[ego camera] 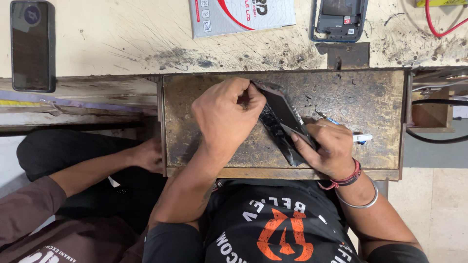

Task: The person holds a phone frame and peels the shattered screen glass and old adhesive off the frame by hand, working around the edges and pulling away broken glass pieces onto the bench. A replacement display package and a disassembled phone lie on the workbench nearby.

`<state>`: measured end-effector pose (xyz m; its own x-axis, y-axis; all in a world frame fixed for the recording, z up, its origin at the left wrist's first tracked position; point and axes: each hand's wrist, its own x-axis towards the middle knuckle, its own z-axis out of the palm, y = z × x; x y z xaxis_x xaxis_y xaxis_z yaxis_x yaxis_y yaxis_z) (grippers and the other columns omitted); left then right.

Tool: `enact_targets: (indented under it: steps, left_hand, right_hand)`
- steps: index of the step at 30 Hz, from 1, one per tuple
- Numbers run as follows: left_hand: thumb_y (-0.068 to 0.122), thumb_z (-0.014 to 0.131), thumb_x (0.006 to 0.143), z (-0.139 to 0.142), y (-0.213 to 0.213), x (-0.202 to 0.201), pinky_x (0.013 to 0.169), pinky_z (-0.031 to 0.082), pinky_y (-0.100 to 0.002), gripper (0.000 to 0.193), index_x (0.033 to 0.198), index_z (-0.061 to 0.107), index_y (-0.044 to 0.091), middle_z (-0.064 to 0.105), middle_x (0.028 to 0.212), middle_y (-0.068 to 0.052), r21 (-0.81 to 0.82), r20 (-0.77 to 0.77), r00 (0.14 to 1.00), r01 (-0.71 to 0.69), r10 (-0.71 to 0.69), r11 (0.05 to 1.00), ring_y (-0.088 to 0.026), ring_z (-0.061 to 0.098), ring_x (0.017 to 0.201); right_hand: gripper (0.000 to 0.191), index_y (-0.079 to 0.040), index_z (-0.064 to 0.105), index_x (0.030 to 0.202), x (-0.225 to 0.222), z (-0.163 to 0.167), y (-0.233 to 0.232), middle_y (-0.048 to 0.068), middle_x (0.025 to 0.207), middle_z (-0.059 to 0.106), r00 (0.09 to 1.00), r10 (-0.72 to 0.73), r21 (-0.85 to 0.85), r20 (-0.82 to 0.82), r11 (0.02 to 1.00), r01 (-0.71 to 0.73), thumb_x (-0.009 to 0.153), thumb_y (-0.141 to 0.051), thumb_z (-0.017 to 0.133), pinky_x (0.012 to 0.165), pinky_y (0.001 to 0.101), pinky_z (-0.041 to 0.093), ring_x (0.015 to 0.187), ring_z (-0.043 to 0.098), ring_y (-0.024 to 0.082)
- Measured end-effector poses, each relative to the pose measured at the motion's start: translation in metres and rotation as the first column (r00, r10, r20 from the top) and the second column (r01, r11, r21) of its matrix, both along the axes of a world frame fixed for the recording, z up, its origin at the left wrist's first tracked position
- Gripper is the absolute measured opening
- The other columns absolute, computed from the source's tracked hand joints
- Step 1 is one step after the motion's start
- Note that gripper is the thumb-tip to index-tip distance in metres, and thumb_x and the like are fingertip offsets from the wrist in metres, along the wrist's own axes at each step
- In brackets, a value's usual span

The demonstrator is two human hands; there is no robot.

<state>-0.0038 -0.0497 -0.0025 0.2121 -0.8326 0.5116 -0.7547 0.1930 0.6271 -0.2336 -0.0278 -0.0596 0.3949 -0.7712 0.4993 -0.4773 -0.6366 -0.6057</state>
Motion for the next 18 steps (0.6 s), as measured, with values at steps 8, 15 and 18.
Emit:
enact_targets:
  steps: [8, 15, 18]
  left_hand:
    - [0.007, 0.080, 0.071, 0.004, -0.003, 0.001, 0.058, 0.048, -0.034, 0.022, 0.071, 0.058, 0.008, 0.060, 0.067, -0.005, 0.019, 0.017, 1.000, 0.003, -0.004, 1.000, -0.022, 0.061, 0.062]
    - [0.004, 0.076, 0.080, -0.003, 0.006, 0.015, 0.058, 0.050, -0.024, 0.010, 0.080, 0.066, 0.006, 0.066, 0.069, 0.001, 0.152, -0.350, 0.929, 0.182, -0.119, 0.971, -0.006, 0.061, 0.062]
    - [0.013, 0.070, 0.095, -0.017, 0.006, 0.018, 0.065, 0.053, -0.023, 0.010, 0.090, 0.072, 0.005, 0.071, 0.077, 0.000, 0.172, -0.564, 0.815, 0.276, -0.135, 0.946, -0.006, 0.064, 0.068]
  right_hand:
    - [0.022, -0.003, 0.063, 0.089, 0.001, 0.006, 0.000, 0.009, 0.067, 0.059, 1.000, 0.024, -0.024, -0.008, 0.999, -0.024, 0.083, -0.005, 0.084, 0.051, 0.0345, 0.042, 0.055, 0.058, 0.022]
    - [0.019, -0.004, 0.061, 0.089, -0.019, -0.012, 0.007, 0.001, 0.069, 0.066, 0.961, -0.102, 0.538, 0.257, 0.841, -0.054, 0.088, -0.009, 0.080, 0.050, 0.0273, 0.038, 0.058, 0.053, 0.008]
    - [0.019, -0.004, 0.059, 0.096, -0.028, -0.020, 0.012, 0.001, 0.085, 0.066, 0.884, -0.130, 0.648, 0.450, 0.728, -0.223, 0.094, -0.007, 0.078, 0.060, 0.0240, 0.043, 0.073, 0.055, 0.005]
